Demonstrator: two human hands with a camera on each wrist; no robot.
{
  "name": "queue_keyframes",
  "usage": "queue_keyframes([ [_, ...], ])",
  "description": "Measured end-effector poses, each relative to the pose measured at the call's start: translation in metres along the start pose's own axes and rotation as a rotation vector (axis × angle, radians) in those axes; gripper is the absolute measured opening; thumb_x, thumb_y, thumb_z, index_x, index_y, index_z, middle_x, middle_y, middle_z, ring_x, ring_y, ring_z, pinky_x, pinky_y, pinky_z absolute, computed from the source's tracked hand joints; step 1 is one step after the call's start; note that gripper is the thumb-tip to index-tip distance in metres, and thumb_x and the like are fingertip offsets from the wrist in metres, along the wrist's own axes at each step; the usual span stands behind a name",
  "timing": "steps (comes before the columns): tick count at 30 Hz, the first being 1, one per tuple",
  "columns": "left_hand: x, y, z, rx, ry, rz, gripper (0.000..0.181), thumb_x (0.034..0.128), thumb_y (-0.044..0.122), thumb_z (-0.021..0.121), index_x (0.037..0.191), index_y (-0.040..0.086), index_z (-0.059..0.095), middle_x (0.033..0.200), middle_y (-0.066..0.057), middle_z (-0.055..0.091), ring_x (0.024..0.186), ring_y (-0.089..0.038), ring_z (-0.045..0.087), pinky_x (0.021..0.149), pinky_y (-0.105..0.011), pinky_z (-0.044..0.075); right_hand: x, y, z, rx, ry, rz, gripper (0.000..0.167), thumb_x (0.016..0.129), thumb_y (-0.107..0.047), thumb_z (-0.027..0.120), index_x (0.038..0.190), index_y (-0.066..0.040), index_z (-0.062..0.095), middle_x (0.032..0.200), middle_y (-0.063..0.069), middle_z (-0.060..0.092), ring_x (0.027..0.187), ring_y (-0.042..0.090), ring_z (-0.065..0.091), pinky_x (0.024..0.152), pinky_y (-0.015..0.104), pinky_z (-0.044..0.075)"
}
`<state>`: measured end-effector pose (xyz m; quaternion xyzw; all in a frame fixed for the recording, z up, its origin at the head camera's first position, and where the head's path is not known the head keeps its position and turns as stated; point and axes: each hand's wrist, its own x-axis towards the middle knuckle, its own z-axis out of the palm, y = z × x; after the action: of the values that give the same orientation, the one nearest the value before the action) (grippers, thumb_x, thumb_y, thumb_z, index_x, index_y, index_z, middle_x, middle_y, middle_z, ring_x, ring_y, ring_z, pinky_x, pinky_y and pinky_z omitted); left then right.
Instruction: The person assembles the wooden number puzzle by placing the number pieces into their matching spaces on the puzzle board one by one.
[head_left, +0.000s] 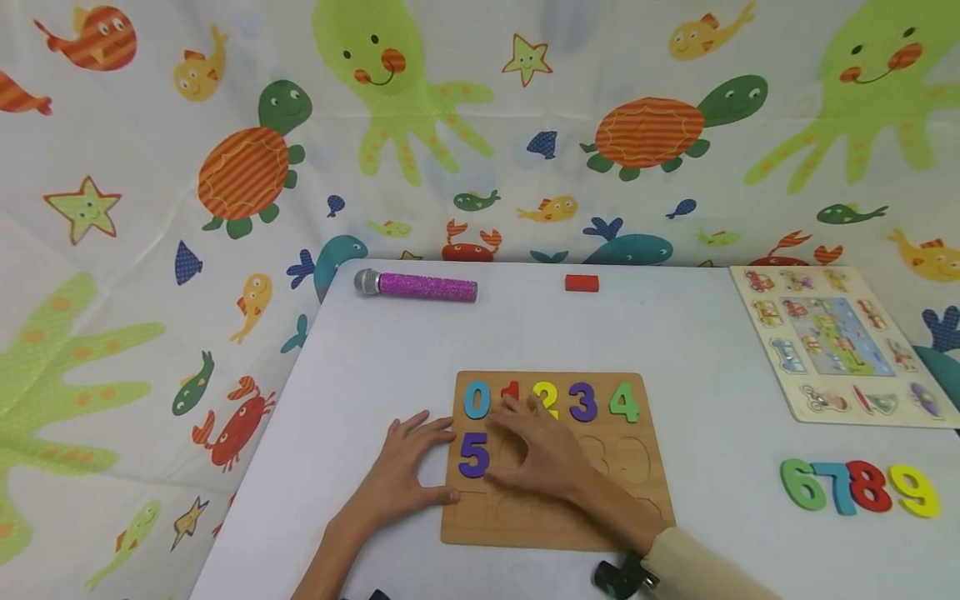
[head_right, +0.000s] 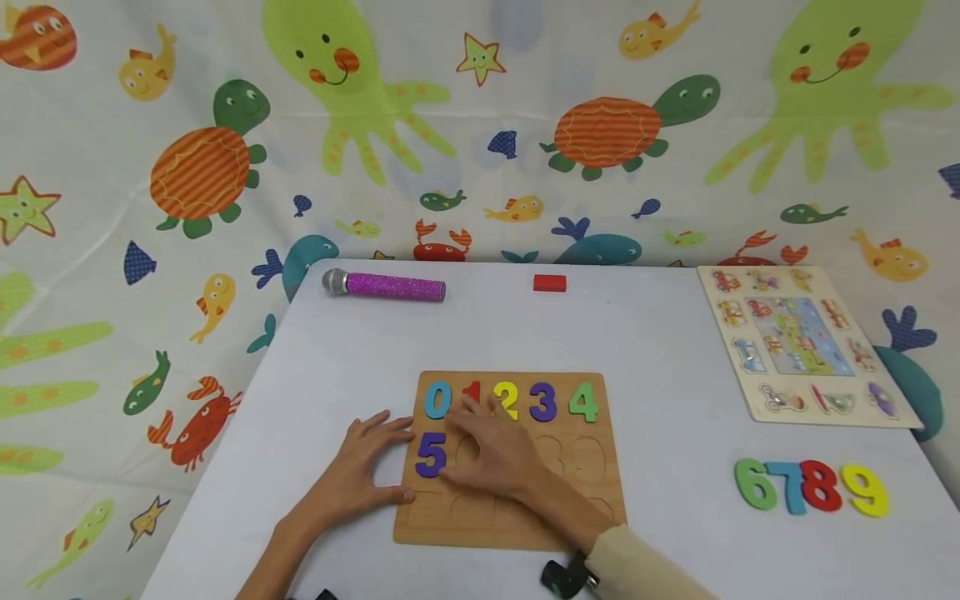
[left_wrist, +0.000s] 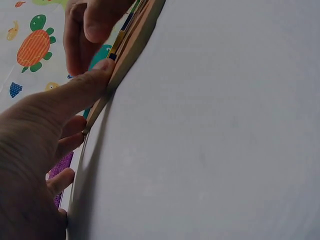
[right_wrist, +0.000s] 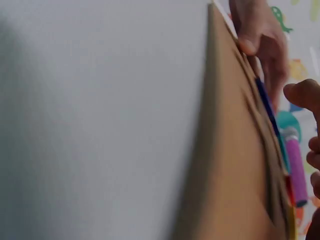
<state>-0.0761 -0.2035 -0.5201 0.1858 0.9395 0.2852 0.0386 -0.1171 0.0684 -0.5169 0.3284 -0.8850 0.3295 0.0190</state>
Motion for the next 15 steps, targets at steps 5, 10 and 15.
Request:
queue_keyframes([
  [5, 0.000, 0.001, 0.001, -0.009, -0.009, -0.012, 0.081, 0.0676, 0.063, 0.082, 0.135, 0.023, 0.059, 0.149, 0.009, 0.045, 0.147, -0.024, 0.020, 0.118, -0.056, 0.004, -0.014, 0.021, -0.041, 0.007, 0.043, 0.008, 0.075, 0.075, -0.045, 0.084, 0.137, -0.011, 0.059, 0.144, 0.009, 0.053, 0.138, 0.041, 0.036, 0.109, 0.066, 0.028],
  [10, 0.000, 0.002, 0.001, -0.008, -0.006, -0.016, 0.082, 0.0672, 0.062, 0.082, 0.135, 0.022, 0.059, 0.150, 0.009, 0.045, 0.147, -0.024, 0.020, 0.118, -0.056, 0.003, -0.048, 0.053, -0.096, -0.072, 0.000, 0.074, 0.077, 0.070, -0.041, 0.089, 0.134, -0.011, 0.061, 0.144, 0.014, 0.051, 0.138, 0.037, 0.038, 0.111, 0.063, 0.027],
  [15, 0.000, 0.002, 0.001, 0.000, -0.006, -0.023, 0.082, 0.0673, 0.064, 0.081, 0.135, 0.023, 0.059, 0.150, 0.009, 0.045, 0.147, -0.023, 0.020, 0.119, -0.055, 0.003, -0.107, 0.092, -0.152, -0.058, -0.074, 0.225, 0.085, 0.069, -0.046, 0.089, 0.141, -0.019, 0.055, 0.150, 0.016, 0.044, 0.138, 0.046, 0.033, 0.105, 0.073, 0.024],
])
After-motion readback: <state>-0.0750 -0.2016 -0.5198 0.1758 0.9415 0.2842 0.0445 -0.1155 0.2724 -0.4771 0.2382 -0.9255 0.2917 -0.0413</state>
